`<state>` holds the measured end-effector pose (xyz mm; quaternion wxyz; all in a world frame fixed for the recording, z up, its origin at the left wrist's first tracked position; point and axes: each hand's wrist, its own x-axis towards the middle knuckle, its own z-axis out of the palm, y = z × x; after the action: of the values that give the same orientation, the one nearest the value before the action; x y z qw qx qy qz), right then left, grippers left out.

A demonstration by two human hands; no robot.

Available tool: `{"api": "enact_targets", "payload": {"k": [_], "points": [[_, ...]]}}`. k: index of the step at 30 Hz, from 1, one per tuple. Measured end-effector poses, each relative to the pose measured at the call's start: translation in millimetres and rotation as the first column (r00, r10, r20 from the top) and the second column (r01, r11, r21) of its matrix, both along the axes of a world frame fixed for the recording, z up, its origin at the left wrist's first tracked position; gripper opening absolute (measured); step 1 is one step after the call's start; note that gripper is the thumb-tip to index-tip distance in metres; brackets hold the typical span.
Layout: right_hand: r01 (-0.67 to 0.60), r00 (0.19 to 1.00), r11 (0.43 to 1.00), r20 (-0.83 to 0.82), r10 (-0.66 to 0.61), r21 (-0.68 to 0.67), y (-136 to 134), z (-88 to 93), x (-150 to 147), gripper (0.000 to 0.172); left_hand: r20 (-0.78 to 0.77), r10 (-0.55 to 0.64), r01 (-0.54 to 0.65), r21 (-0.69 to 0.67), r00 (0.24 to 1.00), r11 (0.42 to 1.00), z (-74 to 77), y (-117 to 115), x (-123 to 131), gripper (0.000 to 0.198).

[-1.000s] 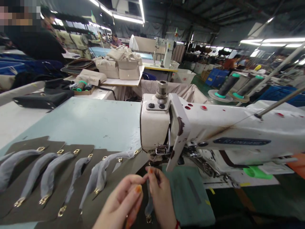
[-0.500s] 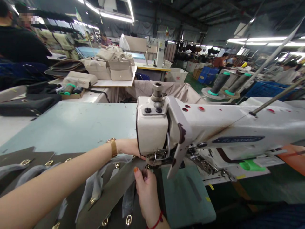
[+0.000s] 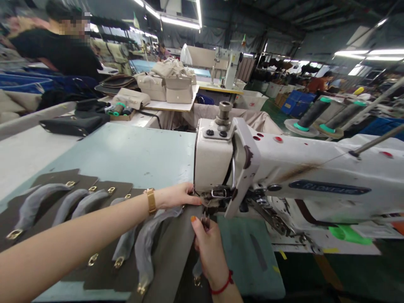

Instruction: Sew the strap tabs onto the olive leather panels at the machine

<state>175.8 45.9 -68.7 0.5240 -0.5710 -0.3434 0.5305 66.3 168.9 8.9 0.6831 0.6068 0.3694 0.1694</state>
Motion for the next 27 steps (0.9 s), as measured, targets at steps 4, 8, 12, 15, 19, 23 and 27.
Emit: {"api": "enact_targets", "payload": {"k": [4,8,12,15,19,23,27], "points": [[-0.112,0.992,0.993,-0.053,0.111,-0.024,-4,5.0,22,0.037,0.048,-0.037,0.035,0.048,0.998,0.998,-18.0,-10,-3,0.025],[-0.175,0.981,0.984,-0.094,0.172,-0.025,-3,8.3,33,0.036,0.031,-0.001,-0.004,0.161,1.0,0.987,-22.7,-14,-3,0.027],[-0.178,0.976,0.984,-0.131,0.172,-0.033,-3,8.5,37,0.037,-0.021,0.026,-0.022,0.163,0.999,0.986,-19.8,-9,-5,0.025],[-0.191,0.977,0.981,-0.105,0.186,-0.043,-8,8.8,41,0.039,-0.099,0.103,-0.087,0.151,0.99,0.985,-26.4,-2,-12,0.024],[-0.218,0.974,0.974,0.041,0.221,-0.068,-20,9.1,42,0.044,-0.138,0.23,-0.219,0.091,0.964,0.972,-42.3,0,-27,0.031],[-0.252,0.943,0.967,0.213,0.256,-0.042,-41,5.3,42,0.047,-0.121,0.319,-0.328,-0.067,0.94,0.942,-46.4,-18,-43,0.053],[-0.149,0.93,0.986,0.351,0.114,0.076,-72,26.0,93,0.045,-0.048,0.338,-0.34,-0.036,0.94,0.94,-43.5,-41,-51,0.065]]}}
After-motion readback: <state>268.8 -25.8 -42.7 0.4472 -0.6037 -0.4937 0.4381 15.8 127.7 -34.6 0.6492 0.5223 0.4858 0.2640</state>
